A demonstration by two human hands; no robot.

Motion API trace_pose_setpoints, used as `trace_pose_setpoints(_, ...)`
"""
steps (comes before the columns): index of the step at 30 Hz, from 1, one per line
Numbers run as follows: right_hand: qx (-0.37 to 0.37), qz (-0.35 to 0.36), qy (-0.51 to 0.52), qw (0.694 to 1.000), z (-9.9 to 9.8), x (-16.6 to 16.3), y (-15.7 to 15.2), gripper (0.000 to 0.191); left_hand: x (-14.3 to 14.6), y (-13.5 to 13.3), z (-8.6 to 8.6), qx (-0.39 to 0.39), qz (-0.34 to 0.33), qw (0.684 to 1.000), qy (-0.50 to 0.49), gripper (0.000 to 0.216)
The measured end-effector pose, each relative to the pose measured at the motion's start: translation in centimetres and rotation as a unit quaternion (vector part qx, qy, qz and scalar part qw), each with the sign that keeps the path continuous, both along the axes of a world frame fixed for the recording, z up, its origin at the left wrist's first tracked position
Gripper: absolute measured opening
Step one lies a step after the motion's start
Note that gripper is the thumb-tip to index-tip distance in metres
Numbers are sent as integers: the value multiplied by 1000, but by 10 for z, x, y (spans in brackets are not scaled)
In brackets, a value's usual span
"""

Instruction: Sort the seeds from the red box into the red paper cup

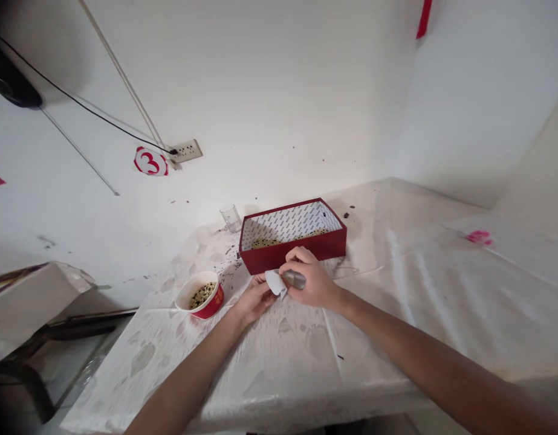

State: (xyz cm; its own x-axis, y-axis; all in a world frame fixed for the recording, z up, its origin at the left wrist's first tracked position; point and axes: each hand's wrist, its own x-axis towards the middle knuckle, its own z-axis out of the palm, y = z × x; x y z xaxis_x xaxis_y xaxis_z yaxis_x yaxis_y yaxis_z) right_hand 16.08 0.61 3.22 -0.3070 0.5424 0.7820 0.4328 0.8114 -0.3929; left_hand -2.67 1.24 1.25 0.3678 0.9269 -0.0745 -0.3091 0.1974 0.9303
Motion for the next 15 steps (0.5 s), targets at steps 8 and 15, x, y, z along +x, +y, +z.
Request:
trace_pose_setpoints(8, 24, -68, -39, 997, -6, -2, 1, 21, 0, 3, -3, 35, 8, 999, 15, 28)
trace_pose_setpoints(15, 36, -67, -25, 997, -11, -3, 3, 13, 0, 4, -10, 5, 14, 999, -39, 24)
